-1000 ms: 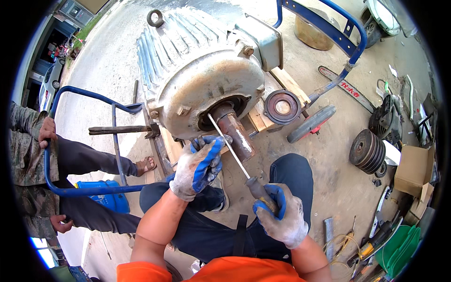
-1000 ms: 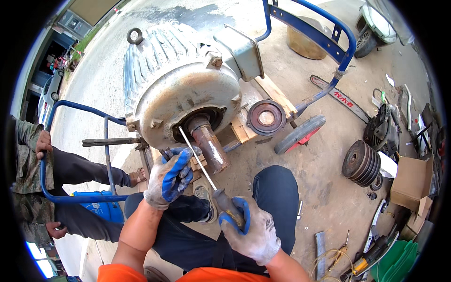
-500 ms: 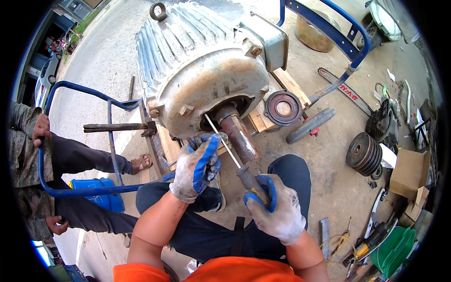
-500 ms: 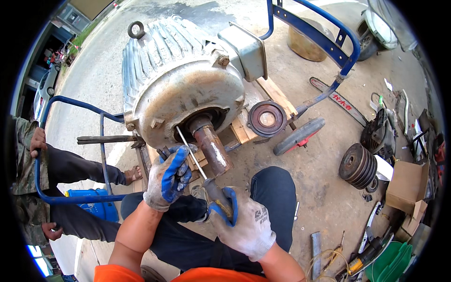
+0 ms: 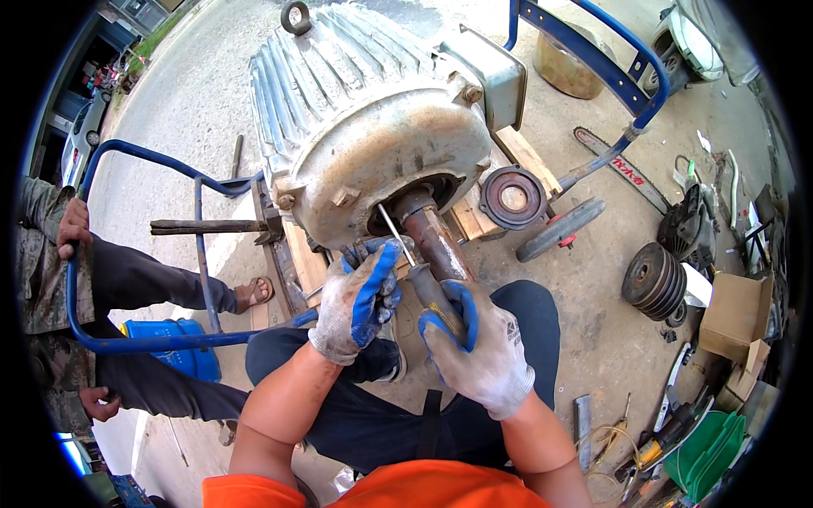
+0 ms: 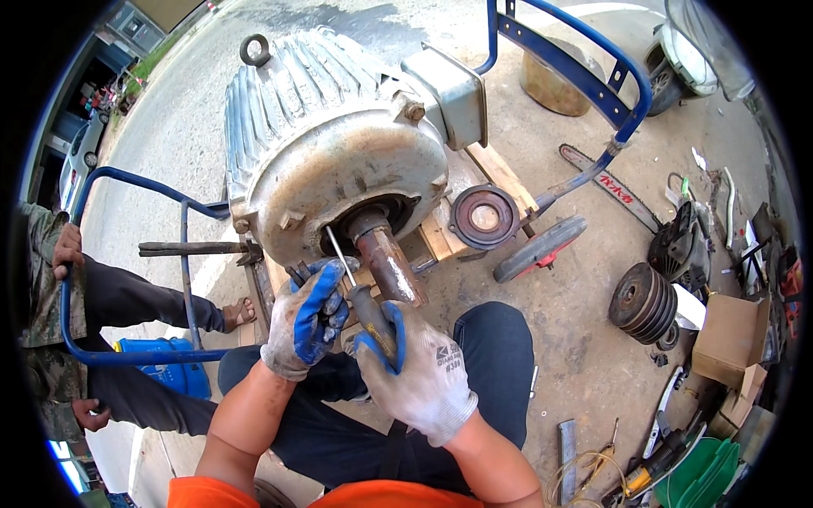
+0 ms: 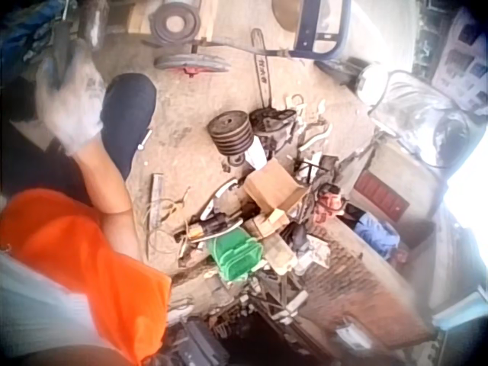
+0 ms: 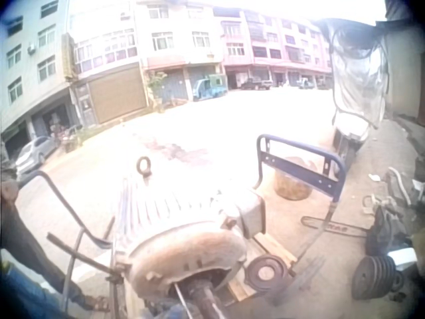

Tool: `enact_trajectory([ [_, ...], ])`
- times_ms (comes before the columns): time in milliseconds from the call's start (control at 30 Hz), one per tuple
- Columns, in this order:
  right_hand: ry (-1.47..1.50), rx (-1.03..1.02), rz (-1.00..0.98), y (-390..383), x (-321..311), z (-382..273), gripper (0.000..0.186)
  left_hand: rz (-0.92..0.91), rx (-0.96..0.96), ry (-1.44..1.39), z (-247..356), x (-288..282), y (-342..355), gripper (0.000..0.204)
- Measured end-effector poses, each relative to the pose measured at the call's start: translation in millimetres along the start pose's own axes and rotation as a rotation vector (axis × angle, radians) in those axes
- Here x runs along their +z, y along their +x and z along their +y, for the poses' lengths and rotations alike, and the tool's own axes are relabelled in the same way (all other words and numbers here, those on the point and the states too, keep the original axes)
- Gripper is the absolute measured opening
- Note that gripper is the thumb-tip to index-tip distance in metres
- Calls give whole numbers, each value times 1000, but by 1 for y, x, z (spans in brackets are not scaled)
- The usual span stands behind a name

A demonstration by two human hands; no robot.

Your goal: The person uses a screwdriver to pry and adjust a metal component on the shaft of a large electric motor. The person repeatedly inserts the tool into a gap and applies leverage to manipulate the part.

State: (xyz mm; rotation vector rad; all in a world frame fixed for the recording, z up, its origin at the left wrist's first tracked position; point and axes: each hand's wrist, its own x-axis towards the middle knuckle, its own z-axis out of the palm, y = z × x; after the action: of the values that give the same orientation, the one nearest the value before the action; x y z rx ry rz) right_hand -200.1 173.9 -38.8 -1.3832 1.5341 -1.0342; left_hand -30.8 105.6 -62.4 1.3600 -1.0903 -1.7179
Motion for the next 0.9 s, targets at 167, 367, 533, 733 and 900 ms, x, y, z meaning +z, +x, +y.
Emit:
enact_trajectory([
  [167, -22, -61, 22, 4, 5, 2, 41, 45, -78, -291, 6, 3, 2, 25],
  [367, -3, -27, 10, 8, 8, -2, 39, 62, -112, -334, 3, 3, 7, 24],
  [533, -14, -108, 41, 13, 14, 5, 45, -2, -95, -310, 3, -4, 6, 22],
  [733, -2, -65, 19, 17, 16, 3, 48, 78, -101, -330, 5, 1, 7, 25],
  [900, 3, -108, 47, 21, 20, 6, 49, 67, -84, -315, 3, -3, 7, 25],
])
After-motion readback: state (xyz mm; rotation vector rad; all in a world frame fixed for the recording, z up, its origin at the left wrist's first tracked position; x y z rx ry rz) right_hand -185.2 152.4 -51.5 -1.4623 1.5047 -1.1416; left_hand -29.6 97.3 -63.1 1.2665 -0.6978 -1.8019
